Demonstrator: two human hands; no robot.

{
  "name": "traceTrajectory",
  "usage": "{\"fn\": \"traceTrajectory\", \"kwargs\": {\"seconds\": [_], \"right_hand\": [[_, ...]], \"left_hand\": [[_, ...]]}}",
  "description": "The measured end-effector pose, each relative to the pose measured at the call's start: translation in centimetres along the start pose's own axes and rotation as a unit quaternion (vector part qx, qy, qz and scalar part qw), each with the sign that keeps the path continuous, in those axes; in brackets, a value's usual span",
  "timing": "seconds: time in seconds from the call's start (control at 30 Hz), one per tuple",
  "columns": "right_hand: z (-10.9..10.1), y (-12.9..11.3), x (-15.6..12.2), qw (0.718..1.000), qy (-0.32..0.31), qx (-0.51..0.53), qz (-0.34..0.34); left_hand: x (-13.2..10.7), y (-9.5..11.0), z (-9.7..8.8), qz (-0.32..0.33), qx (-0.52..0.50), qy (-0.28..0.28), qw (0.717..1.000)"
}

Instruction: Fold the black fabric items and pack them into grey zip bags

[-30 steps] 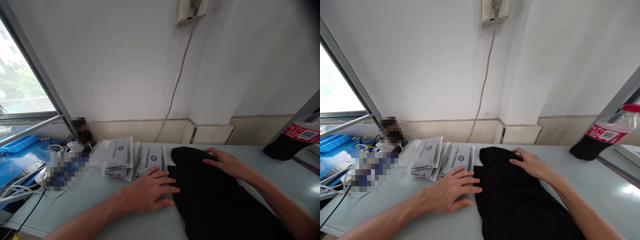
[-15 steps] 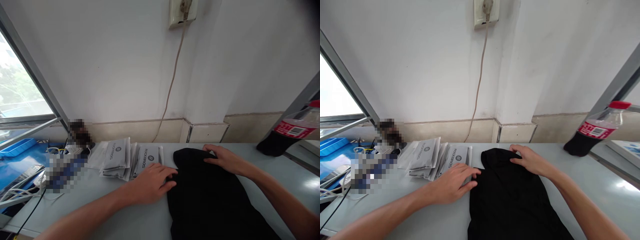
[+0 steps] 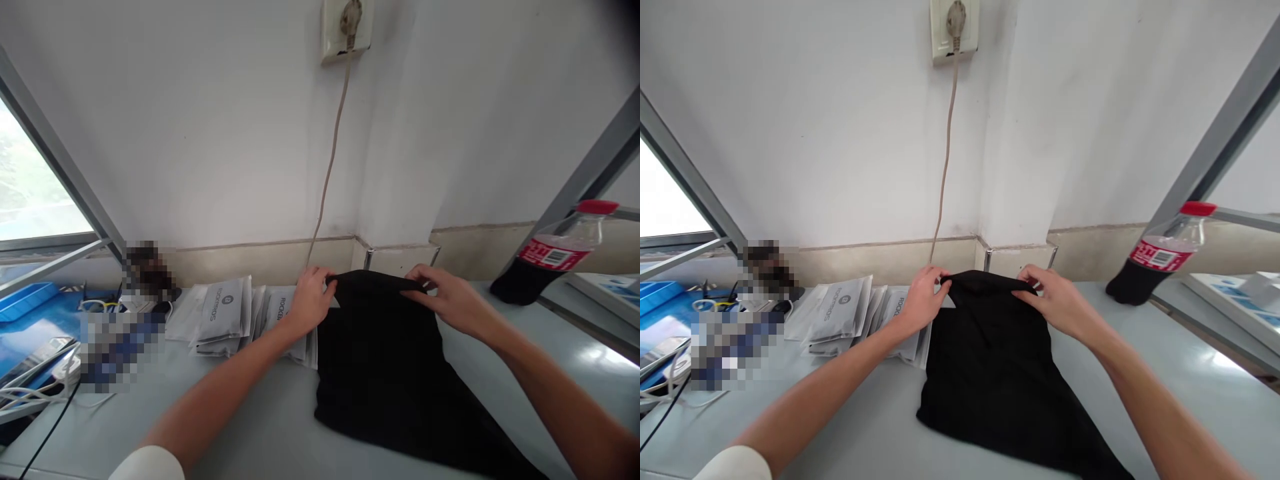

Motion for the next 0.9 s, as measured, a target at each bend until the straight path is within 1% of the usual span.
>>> {"fn": "traceTrajectory", "kwargs": {"seconds": [0.03,0.07,0.1,0.13,0.17,0.2,0.23,0.27,0.33,0.4,0.43,0.47,0.53,0.57,0.6,0.67,0.73,0.83,0.9], "right_hand": [[-0.7,-0.6,-0.2,0.999,-0.013,0.037,0.002],[-1.2,-1.1,-0.7,0.996,-0.051,0.077,0.012],[-1.3,-1.7,-1.4,0.986,-0.114,0.114,0.032],[-1.4,-2.3,-2.3,0.970,-0.181,0.153,0.053],[-1.4,-3.0,-3.4,0.949,-0.245,0.185,0.075],[-1.2,-3.5,-4.3,0.928,-0.293,0.204,0.101],[-0.9,-4.0,-5.1,0.911,-0.328,0.216,0.124],[-0.4,-4.3,-5.8,0.897,-0.358,0.217,0.143],[1.3,-4.9,-6.9,0.876,-0.411,0.189,0.164],[3.2,-5.0,-7.6,0.868,-0.450,0.139,0.157],[3.8,-4.8,-7.5,0.875,-0.450,0.109,0.142],[4.2,-4.6,-7.1,0.890,-0.432,0.079,0.120],[4.3,-3.9,-5.9,0.930,-0.362,0.015,0.065],[4.1,-3.5,-5.3,0.945,-0.326,-0.020,0.038],[3.9,-3.0,-4.9,0.953,-0.297,-0.054,0.018],[4.0,-2.3,-4.7,0.956,-0.276,-0.099,-0.004],[4.4,-2.4,-4.9,0.954,-0.283,-0.102,-0.018],[4.9,-3.8,-5.3,0.955,-0.284,-0.077,-0.032],[5.0,-4.7,-5.9,0.947,-0.308,-0.083,-0.028]], "left_hand": [[-0.3,0.8,-1.4,0.016,-0.018,0.011,1.000],[-0.7,1.8,-2.8,0.045,-0.050,0.009,0.998],[-1.4,2.8,-3.9,0.076,-0.081,-0.015,0.994],[-2.4,3.7,-4.4,0.106,-0.100,-0.079,0.986],[-3.7,4.4,-4.7,0.133,-0.105,-0.155,0.973],[-4.9,4.6,-4.8,0.145,-0.099,-0.214,0.961],[-6.0,4.7,-5.1,0.151,-0.087,-0.238,0.955],[-6.9,4.6,-5.2,0.162,-0.071,-0.243,0.954],[-8.5,4.2,-5.0,0.192,-0.037,-0.223,0.955],[-9.8,3.8,-4.2,0.220,-0.009,-0.203,0.954],[-10.3,3.6,-3.9,0.226,0.000,-0.196,0.954],[-10.7,3.6,-3.6,0.226,0.006,-0.190,0.955],[-11.3,4.0,-3.5,0.221,-0.003,-0.188,0.957],[-11.6,4.5,-3.5,0.220,-0.020,-0.198,0.955],[-12.0,5.2,-3.6,0.224,-0.043,-0.214,0.950],[-12.6,6.4,-3.8,0.238,-0.080,-0.241,0.937],[-12.8,6.7,-3.9,0.250,-0.072,-0.231,0.938],[-12.7,5.5,-3.4,0.244,-0.014,-0.197,0.949],[-12.9,4.5,-2.7,0.242,0.004,-0.199,0.950]]}}
Point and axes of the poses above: each hand's wrist, its own x-axis towards the middle knuckle, its own z-axis out of the palm, y = z × x, the point moved 7 cm from there along x, towards the middle knuckle, and after that the axes turned 14 degrees about y, right-handed, at the moved point
